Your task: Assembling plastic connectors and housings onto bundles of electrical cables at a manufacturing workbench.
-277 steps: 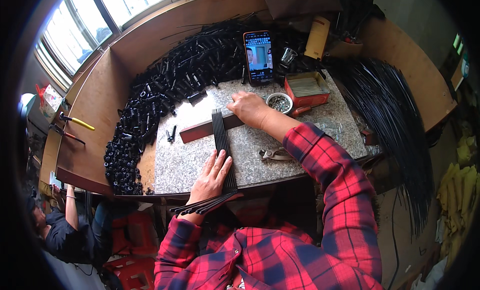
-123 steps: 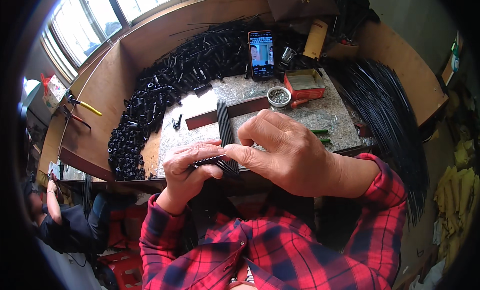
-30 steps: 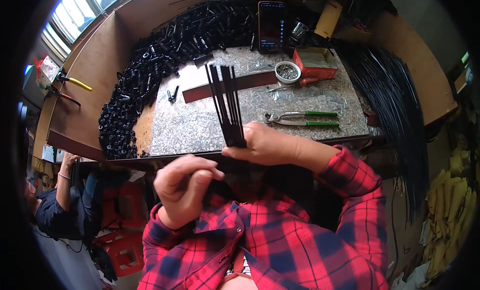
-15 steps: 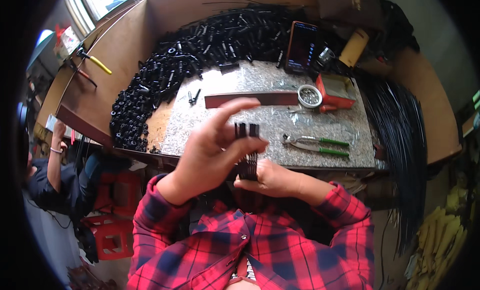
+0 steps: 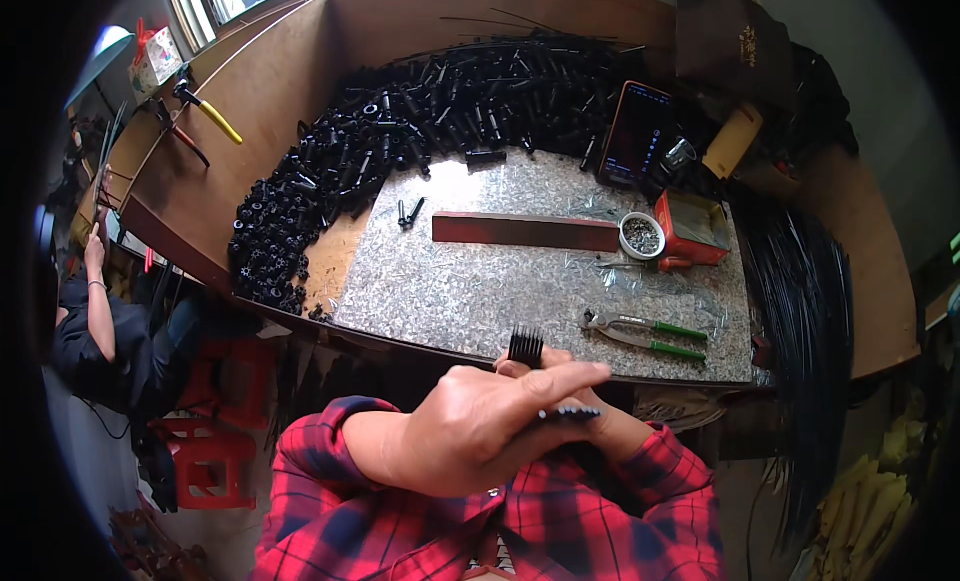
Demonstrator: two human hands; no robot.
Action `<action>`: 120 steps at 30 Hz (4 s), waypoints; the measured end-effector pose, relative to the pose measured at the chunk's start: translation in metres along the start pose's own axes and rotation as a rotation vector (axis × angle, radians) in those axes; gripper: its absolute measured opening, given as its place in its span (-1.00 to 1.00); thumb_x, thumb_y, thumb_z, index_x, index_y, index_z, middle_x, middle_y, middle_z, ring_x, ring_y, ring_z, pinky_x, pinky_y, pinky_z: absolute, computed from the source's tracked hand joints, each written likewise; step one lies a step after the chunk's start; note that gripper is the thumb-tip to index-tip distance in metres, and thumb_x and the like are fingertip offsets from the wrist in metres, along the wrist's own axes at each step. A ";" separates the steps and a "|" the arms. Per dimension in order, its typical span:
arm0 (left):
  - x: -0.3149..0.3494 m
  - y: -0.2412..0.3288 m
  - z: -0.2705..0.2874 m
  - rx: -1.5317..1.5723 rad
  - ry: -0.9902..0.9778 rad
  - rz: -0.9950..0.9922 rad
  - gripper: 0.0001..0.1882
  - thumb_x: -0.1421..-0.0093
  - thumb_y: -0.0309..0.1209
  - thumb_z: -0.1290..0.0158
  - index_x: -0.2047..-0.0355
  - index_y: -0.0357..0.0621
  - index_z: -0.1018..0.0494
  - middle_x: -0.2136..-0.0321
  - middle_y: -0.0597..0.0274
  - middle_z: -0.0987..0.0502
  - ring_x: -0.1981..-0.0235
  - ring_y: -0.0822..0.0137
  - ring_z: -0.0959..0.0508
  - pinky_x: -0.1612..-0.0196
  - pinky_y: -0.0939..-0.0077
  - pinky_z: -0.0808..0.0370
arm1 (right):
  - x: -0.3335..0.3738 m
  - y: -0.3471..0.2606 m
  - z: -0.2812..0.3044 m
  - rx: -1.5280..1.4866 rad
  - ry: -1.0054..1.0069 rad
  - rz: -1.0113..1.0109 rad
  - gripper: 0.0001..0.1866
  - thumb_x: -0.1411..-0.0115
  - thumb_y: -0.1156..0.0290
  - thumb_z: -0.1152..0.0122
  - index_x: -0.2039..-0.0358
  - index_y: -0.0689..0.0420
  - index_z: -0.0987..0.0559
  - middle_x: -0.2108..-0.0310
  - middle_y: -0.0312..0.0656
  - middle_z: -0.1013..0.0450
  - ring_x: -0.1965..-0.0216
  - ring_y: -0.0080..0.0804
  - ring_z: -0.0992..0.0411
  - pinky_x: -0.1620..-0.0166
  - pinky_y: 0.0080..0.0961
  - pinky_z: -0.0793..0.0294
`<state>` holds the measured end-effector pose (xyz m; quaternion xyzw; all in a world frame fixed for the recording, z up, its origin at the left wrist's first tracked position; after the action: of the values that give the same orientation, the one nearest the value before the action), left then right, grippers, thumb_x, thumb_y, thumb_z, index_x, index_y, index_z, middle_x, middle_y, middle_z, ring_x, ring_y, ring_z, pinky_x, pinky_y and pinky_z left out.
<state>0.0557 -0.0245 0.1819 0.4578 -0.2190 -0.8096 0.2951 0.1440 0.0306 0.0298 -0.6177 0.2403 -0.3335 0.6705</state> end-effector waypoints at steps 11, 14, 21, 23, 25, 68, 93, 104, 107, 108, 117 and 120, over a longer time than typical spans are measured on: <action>0.012 -0.114 0.063 0.036 0.332 0.304 -0.70 -0.20 -0.47 -0.03 0.07 -0.34 -0.37 0.32 0.09 -0.56 0.32 0.39 -0.56 0.25 0.56 -0.49 | 0.004 0.001 0.003 0.044 0.320 0.151 -0.75 -0.29 0.27 -0.03 0.36 0.22 -0.46 0.52 -0.25 -0.51 0.44 -0.55 -0.46 0.32 -0.57 -0.41; 0.030 -0.209 0.118 -0.442 0.408 0.480 -0.75 -0.17 -0.44 -0.08 0.17 -0.32 -0.45 0.37 0.03 -0.55 0.39 0.30 -0.57 0.33 0.51 -0.49 | 0.005 -0.004 -0.003 0.055 0.286 0.159 -0.76 -0.32 0.34 0.04 0.42 0.21 -0.47 0.50 -0.27 -0.49 0.42 -0.56 -0.43 0.27 -0.60 -0.40; 0.048 -0.321 0.156 -0.883 0.299 0.641 -0.69 -0.10 -0.45 -0.05 0.13 -0.24 -0.43 0.28 -0.12 -0.53 0.19 -0.09 -0.50 0.13 0.16 -0.42 | 0.010 -0.001 -0.005 0.041 0.303 0.120 -0.77 -0.30 0.33 0.00 0.41 0.20 -0.49 0.48 -0.28 -0.50 0.40 -0.56 -0.45 0.26 -0.59 -0.39; 0.038 -0.329 0.151 -0.849 0.302 0.625 -0.66 -0.10 -0.45 -0.05 0.09 -0.20 -0.41 0.29 -0.17 -0.53 0.21 -0.09 -0.52 0.15 0.16 -0.44 | 0.009 0.003 -0.002 0.039 0.308 0.116 -0.77 -0.29 0.31 -0.04 0.41 0.20 -0.50 0.48 -0.28 -0.51 0.42 -0.59 -0.44 0.30 -0.60 -0.40; 0.036 -0.337 0.154 -0.808 0.323 0.576 -0.71 -0.09 -0.47 -0.04 0.13 -0.20 -0.44 0.27 -0.14 -0.53 0.20 -0.07 -0.52 0.14 0.18 -0.45 | 0.008 0.001 -0.004 0.059 0.322 0.183 -0.72 -0.27 0.23 -0.04 0.41 0.20 -0.46 0.53 -0.20 -0.48 0.46 -0.41 -0.50 0.35 -0.51 -0.43; 0.074 -0.141 -0.016 0.932 0.630 0.683 -0.69 -0.33 -0.35 0.12 0.01 -0.28 -0.30 0.29 0.23 -0.42 0.27 0.48 -0.46 0.19 0.63 -0.44 | 0.002 -0.001 -0.006 0.010 0.205 0.105 -0.81 -0.27 0.32 -0.07 0.35 0.20 -0.46 0.48 -0.31 -0.50 0.39 -0.63 -0.42 0.25 -0.64 -0.39; 0.080 -0.129 -0.016 0.881 0.623 0.637 -0.62 -0.28 -0.48 0.07 -0.10 -0.28 -0.24 0.16 0.18 -0.42 0.21 0.45 -0.48 0.08 0.60 -0.43 | 0.000 -0.007 -0.011 -0.030 0.186 0.097 -0.82 -0.28 0.36 -0.04 0.33 0.21 -0.48 0.47 -0.31 -0.49 0.38 -0.63 -0.41 0.26 -0.62 -0.40; 0.091 -0.162 -0.006 1.122 0.661 0.714 -0.65 -0.25 -0.56 0.09 -0.06 -0.27 -0.30 0.19 0.02 -0.51 0.20 0.33 -0.54 0.15 0.55 -0.53 | -0.002 0.002 -0.010 -0.077 0.212 0.090 -0.76 -0.28 0.28 -0.06 0.35 0.23 -0.49 0.51 -0.29 -0.51 0.44 -0.64 -0.43 0.33 -0.64 -0.41; 0.089 -0.160 -0.007 1.233 0.678 0.743 -0.67 -0.26 -0.55 0.10 -0.05 -0.27 -0.31 0.18 -0.01 -0.51 0.20 0.32 -0.55 0.17 0.55 -0.54 | -0.003 0.001 -0.009 -0.057 0.209 0.103 -0.76 -0.28 0.28 -0.05 0.34 0.23 -0.49 0.51 -0.29 -0.51 0.42 -0.64 -0.43 0.32 -0.64 -0.41; 0.088 -0.160 -0.008 1.243 0.683 0.755 -0.67 -0.26 -0.56 0.10 -0.05 -0.29 -0.29 0.17 -0.06 -0.49 0.19 0.26 -0.56 0.13 0.51 -0.55 | -0.003 0.000 -0.008 -0.045 0.214 0.105 -0.76 -0.28 0.28 -0.05 0.34 0.23 -0.49 0.51 -0.29 -0.51 0.42 -0.64 -0.43 0.31 -0.63 -0.41; 0.085 -0.161 -0.011 1.299 0.638 0.700 -0.66 -0.23 -0.55 0.03 -0.03 -0.30 -0.31 0.23 0.00 -0.52 0.23 0.30 -0.55 0.17 0.52 -0.54 | -0.003 -0.005 -0.011 -0.021 0.182 0.050 -0.76 -0.27 0.29 -0.07 0.41 0.20 -0.51 0.49 -0.31 -0.49 0.39 -0.64 -0.40 0.26 -0.64 -0.36; 0.086 -0.163 -0.012 1.306 0.641 0.692 -0.66 -0.23 -0.56 0.02 -0.02 -0.29 -0.33 0.23 0.02 -0.52 0.23 0.31 -0.55 0.17 0.53 -0.54 | -0.004 -0.005 -0.012 -0.015 0.188 0.077 -0.76 -0.28 0.29 -0.06 0.42 0.20 -0.51 0.48 -0.31 -0.49 0.39 -0.63 -0.40 0.26 -0.64 -0.36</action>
<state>-0.0137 0.0356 0.0215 0.6543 -0.6819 -0.2102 0.2504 0.1317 0.0261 0.0329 -0.5790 0.3280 -0.3621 0.6527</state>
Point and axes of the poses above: each hand's wrist, its own x-axis away from the middle knuckle, its own z-axis out of the back of the hand, y = z × x, the point moved 6 cm from there along -x, towards the middle knuckle
